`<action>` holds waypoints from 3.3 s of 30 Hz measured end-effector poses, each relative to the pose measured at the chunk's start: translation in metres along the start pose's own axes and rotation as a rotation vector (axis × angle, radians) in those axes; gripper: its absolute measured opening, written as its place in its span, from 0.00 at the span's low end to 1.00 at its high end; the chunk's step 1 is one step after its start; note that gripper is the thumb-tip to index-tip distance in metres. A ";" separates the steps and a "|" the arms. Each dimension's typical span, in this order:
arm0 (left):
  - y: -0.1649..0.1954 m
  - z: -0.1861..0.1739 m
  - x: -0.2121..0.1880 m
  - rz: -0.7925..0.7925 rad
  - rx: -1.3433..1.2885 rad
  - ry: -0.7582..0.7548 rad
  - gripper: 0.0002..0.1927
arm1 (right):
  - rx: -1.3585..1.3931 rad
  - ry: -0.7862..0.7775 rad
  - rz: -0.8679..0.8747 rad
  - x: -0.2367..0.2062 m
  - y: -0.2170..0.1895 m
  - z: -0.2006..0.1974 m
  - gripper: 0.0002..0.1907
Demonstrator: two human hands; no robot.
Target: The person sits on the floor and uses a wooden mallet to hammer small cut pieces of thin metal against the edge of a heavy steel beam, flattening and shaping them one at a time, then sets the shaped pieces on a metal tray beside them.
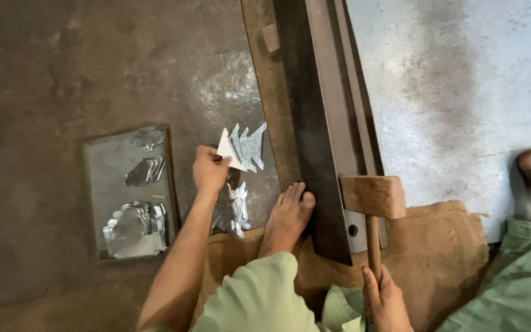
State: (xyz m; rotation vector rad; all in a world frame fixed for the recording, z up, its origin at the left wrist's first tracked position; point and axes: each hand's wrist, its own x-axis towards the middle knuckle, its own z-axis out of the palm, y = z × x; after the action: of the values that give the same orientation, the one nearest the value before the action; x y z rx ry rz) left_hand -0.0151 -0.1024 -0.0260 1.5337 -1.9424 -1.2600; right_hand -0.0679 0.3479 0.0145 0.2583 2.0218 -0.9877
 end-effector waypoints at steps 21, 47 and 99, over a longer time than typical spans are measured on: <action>0.095 0.098 -0.102 -0.186 -0.527 -0.643 0.13 | 0.403 0.303 -0.610 -0.024 0.033 -0.072 0.13; 0.084 0.109 -0.108 -0.145 -0.532 -0.608 0.09 | -0.302 0.237 -0.555 -0.056 -0.108 -0.029 0.14; 0.118 0.077 -0.122 -0.196 -0.441 -0.709 0.10 | -0.243 0.208 -0.498 -0.037 -0.029 -0.050 0.11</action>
State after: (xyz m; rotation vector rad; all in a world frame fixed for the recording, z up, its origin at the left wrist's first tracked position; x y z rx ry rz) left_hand -0.0990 0.0419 0.0571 1.1522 -1.6974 -2.3739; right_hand -0.0897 0.3710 0.0758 -0.3006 2.4355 -1.0260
